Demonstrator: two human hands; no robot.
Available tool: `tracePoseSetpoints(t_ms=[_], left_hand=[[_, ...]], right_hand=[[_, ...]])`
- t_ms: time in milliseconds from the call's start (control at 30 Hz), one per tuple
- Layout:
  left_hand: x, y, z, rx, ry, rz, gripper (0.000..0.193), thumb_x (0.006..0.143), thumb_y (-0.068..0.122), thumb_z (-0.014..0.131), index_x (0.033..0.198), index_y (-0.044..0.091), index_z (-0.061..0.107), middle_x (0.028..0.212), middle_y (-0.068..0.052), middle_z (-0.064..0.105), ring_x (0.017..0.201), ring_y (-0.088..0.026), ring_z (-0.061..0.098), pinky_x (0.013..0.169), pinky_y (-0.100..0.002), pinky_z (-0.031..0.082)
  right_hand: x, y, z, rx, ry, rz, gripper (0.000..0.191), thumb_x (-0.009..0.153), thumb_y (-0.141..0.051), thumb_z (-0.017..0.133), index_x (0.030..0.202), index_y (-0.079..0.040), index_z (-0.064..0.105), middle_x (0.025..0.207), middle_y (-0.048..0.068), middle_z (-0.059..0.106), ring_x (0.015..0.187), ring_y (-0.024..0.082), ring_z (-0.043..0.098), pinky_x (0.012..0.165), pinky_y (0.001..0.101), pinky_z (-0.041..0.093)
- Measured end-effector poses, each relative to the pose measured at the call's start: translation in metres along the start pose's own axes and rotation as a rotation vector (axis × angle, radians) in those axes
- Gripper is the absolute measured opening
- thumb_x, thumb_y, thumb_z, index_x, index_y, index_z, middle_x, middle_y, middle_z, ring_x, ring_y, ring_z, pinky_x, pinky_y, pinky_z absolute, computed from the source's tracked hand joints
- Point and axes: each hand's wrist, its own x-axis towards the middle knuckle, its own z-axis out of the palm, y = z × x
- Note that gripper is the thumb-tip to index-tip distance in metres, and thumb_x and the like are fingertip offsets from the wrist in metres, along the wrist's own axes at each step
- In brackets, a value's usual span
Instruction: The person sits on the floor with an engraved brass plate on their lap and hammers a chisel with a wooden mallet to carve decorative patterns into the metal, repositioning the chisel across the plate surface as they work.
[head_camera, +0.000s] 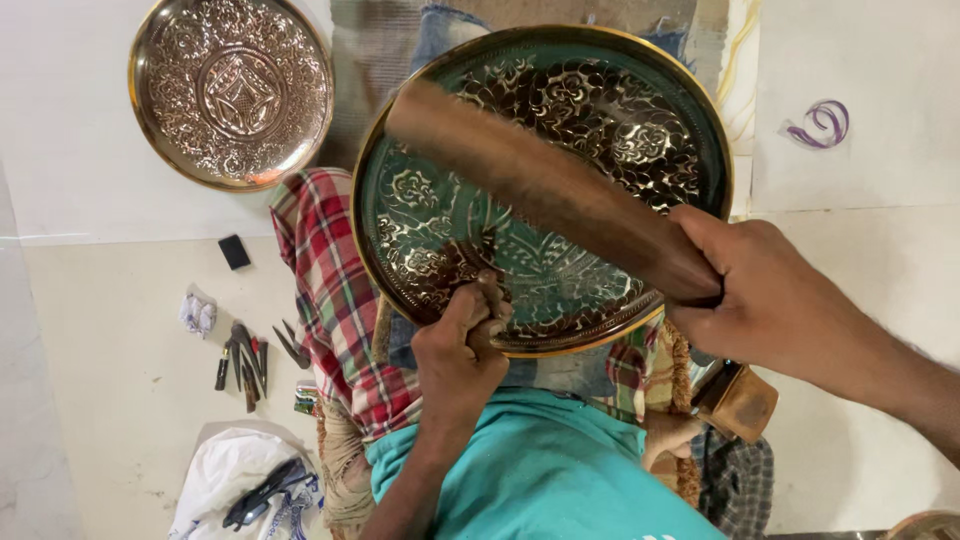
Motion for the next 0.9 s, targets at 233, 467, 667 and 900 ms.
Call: tracePoseSetpoints(t_ms=[233,467,667,900], left_hand=[[0.003,-0.003,-0.003,-0.223,0.096,-0.011,0.034,0.084,-0.016,0.064,0.114,-0.002,0.064,0.098,-0.01,0.079,0.094,-0.014,0.078,0.086,-0.024,0.062],[0.022,0.001,-0.011,-0.214,-0.316,0.25,0.029,0.083,-0.021,0.062,0.107,-0.003,0.066,0.107,-0.014,0.077,0.096,-0.019,0.078,0.084,-0.028,0.062],[0.042,0.006,-0.008,0.124,-0.63,0.321,0.057,0.071,-0.015,0.059,0.124,0.006,0.07,0.098,-0.021,0.074,0.081,-0.036,0.075,0.068,-0.041,0.057],[0.046,0.005,-0.005,0.201,-0.767,0.38,0.051,0.076,-0.006,0.068,0.123,0.013,0.068,0.09,-0.019,0.074,0.075,-0.037,0.073,0.064,-0.044,0.056]], right_hand=[[-0.007,0.041,0.041,-0.078,0.234,-0.291,0.045,0.067,-0.012,0.081,0.107,-0.005,0.062,0.071,0.009,0.068,0.067,0.022,0.066,0.057,0.0374,0.048],[-0.011,0.07,0.149,0.797,0.372,-0.182,0.039,0.077,-0.007,0.085,0.111,0.001,0.066,0.078,0.004,0.07,0.066,0.009,0.064,0.058,0.027,0.052],[-0.023,0.081,0.186,0.643,0.595,-0.206,0.038,0.074,-0.007,0.085,0.106,0.002,0.066,0.08,0.004,0.069,0.07,0.009,0.065,0.062,0.0263,0.054],[-0.043,0.101,0.195,0.594,0.611,-0.11,0.039,0.073,-0.009,0.084,0.106,0.003,0.066,0.084,0.008,0.075,0.072,0.011,0.07,0.064,0.0281,0.057]])
